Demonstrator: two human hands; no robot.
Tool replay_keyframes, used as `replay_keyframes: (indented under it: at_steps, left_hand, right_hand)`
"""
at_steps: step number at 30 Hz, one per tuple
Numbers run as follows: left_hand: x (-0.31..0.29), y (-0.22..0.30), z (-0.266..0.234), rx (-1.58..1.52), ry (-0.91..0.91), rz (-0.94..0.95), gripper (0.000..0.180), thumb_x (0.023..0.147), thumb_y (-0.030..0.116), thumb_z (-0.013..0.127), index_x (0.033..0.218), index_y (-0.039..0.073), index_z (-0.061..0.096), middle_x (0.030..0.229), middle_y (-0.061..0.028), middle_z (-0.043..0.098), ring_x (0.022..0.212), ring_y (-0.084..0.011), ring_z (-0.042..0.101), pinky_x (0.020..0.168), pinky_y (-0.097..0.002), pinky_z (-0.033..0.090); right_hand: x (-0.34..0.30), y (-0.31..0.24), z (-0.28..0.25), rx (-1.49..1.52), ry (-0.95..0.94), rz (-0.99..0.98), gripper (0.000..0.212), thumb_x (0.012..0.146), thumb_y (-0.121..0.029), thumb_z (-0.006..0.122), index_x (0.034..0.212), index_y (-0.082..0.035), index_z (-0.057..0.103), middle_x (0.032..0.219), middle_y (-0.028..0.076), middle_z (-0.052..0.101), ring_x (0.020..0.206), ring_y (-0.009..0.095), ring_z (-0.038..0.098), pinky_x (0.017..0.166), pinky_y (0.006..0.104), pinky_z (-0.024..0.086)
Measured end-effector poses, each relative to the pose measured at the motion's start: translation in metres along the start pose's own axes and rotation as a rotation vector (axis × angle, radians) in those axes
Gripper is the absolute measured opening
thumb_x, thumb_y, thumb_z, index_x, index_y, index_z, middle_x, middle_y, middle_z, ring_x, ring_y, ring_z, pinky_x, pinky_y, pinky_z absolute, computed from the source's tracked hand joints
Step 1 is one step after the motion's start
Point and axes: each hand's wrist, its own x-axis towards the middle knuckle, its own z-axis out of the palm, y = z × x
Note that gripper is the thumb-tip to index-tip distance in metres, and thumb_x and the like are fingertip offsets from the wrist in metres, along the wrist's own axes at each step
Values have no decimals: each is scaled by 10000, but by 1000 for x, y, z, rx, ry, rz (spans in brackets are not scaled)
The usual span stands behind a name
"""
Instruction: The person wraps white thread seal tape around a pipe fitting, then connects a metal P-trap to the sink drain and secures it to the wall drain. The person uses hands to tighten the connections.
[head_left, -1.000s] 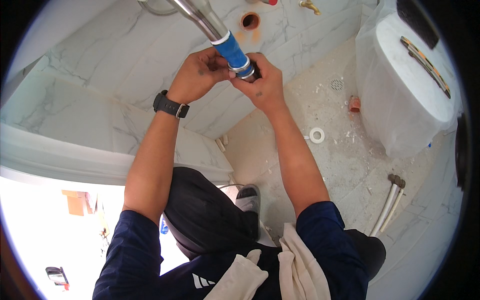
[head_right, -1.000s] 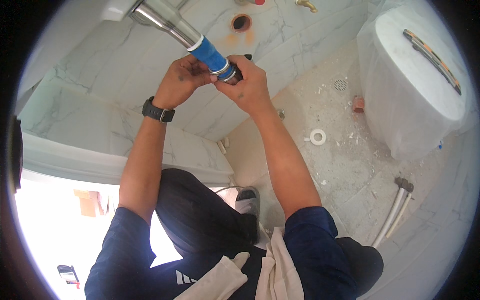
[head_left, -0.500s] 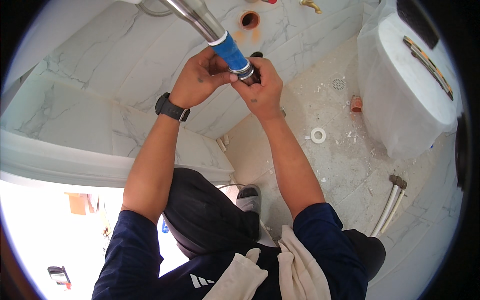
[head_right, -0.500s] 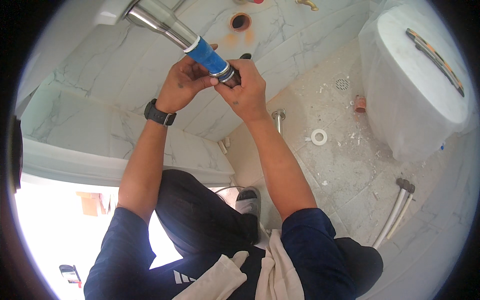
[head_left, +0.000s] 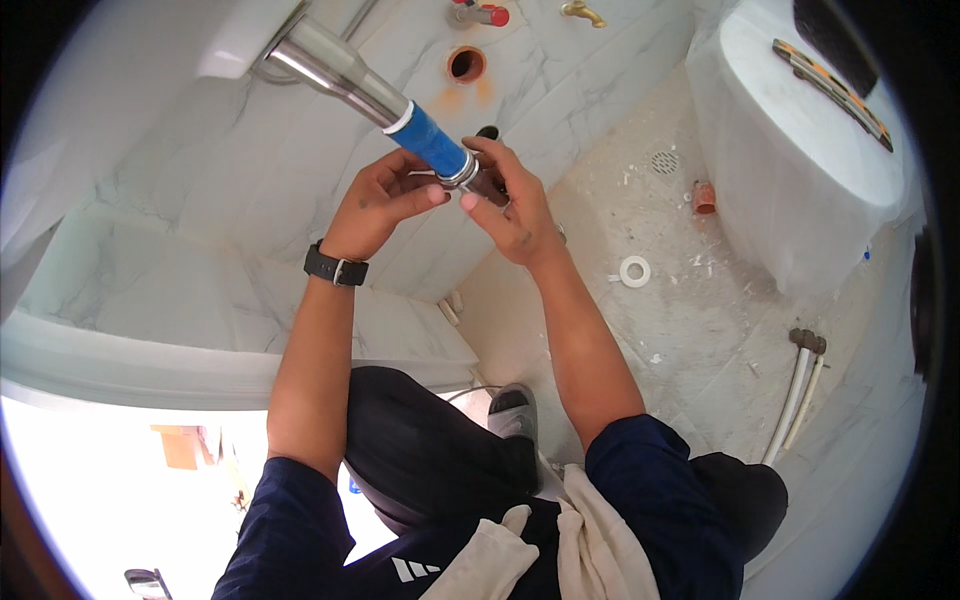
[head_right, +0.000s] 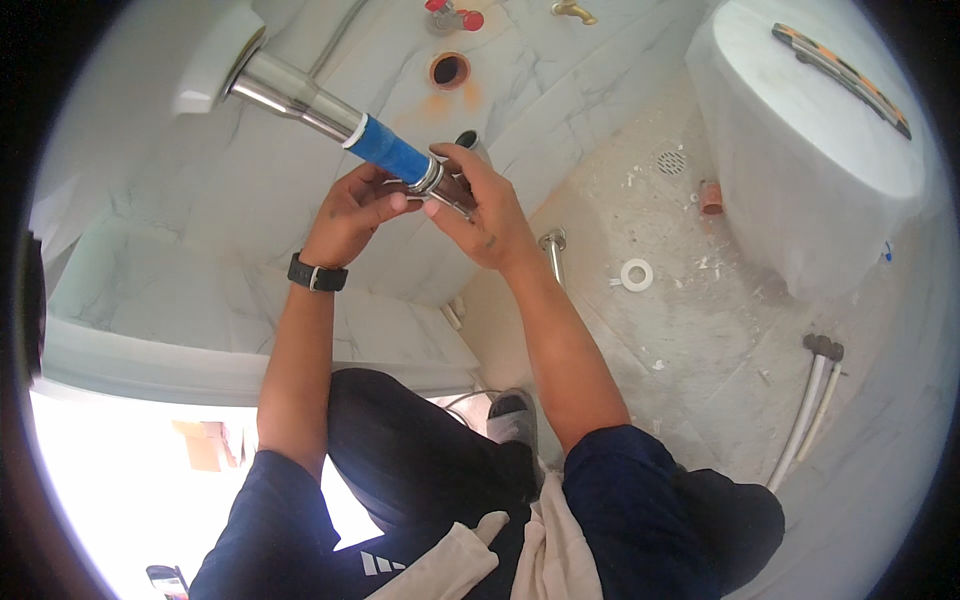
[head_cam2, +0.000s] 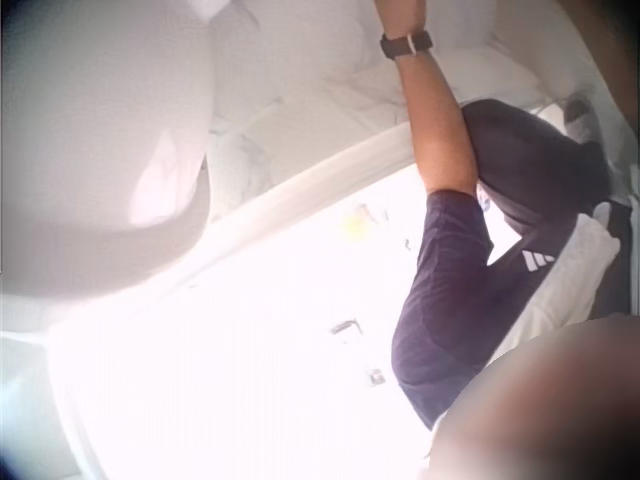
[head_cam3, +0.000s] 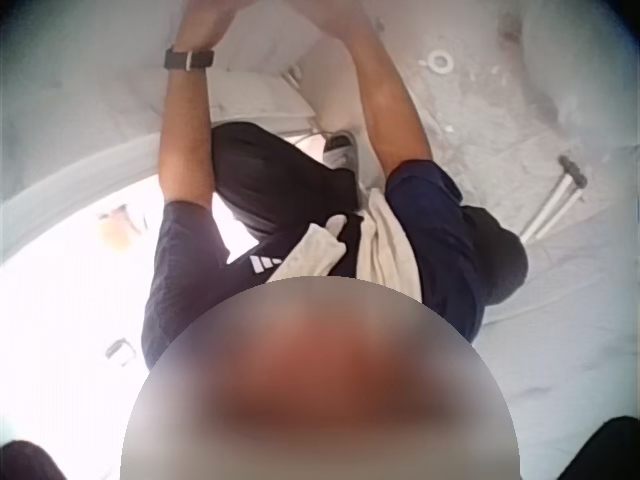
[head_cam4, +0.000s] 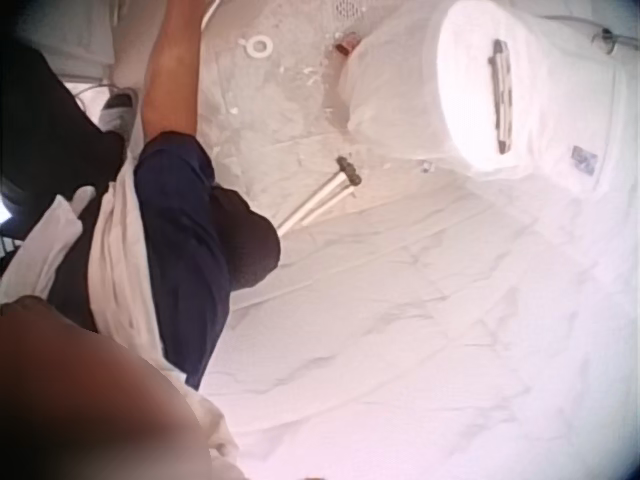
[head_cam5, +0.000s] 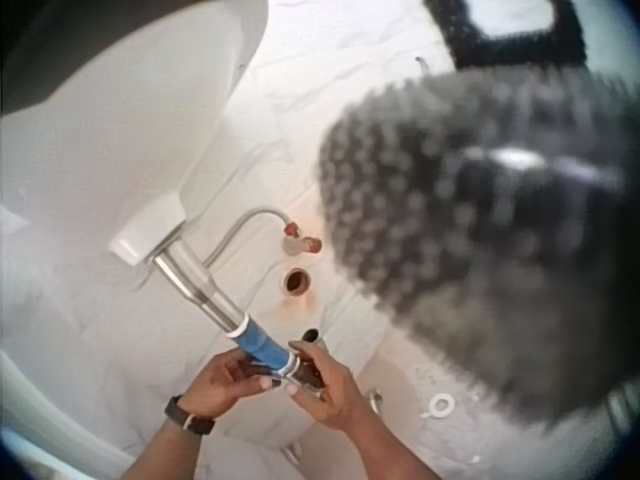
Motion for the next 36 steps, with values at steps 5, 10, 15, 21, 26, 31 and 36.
replay_keyframes:
  at_steps: [5,10,15,21,26,31,36]
  left_hand:
    - [1,0,4,76,64,-19,343,943,131,735,1239,-28,663,1122,-110,714,1040,-191,681,936,-334,555]
    - [-1,10,7,164,61,12,250,957,105,714,1153,-51,710,1055,-121,746,993,-191,708,921,-322,568]
    - [-1,19,10,273,75,-14,257,984,128,684,1145,-72,705,1058,-143,747,990,-215,721,939,-359,591]
    - [-4,23,8,225,62,-130,266,994,103,662,1205,-58,673,1109,-131,730,1004,-205,714,924,-353,595]
    - [-2,1,11,-232,98,-219,332,955,46,661,1268,-47,604,1179,-144,691,1061,-207,696,932,-332,564]
    - [4,-28,29,122,-107,-249,586,861,134,801,1353,-9,517,1268,-108,620,1200,-219,618,1001,-364,531]
    - [15,-65,54,159,-148,-242,744,832,128,832,1442,3,425,1355,-125,552,1249,-247,592,1036,-393,515]
  right_hand:
    - [4,3,14,9,73,-79,471,924,-252,753,1300,-15,597,1049,81,649,931,152,621,768,274,498]
    - [8,2,9,-61,79,-132,313,969,-205,702,1216,-17,654,980,41,611,808,98,557,694,252,458]
    - [14,-2,-2,-14,-18,-60,339,948,-223,708,1200,-3,650,930,61,629,759,105,558,678,265,451]
    - [18,-1,-6,-11,-75,-20,345,917,-213,713,1180,3,651,912,80,642,772,124,580,692,274,471]
    - [13,4,8,-160,78,-144,372,859,-183,749,1183,-23,659,1018,111,668,844,178,629,740,304,510]
    - [24,-6,-7,-482,58,-306,491,804,-209,792,1237,-31,645,1117,119,683,988,240,651,907,363,510]
    - [79,-13,-25,-74,-500,143,584,730,-270,837,1246,-50,677,1156,85,700,1096,232,643,977,371,474]
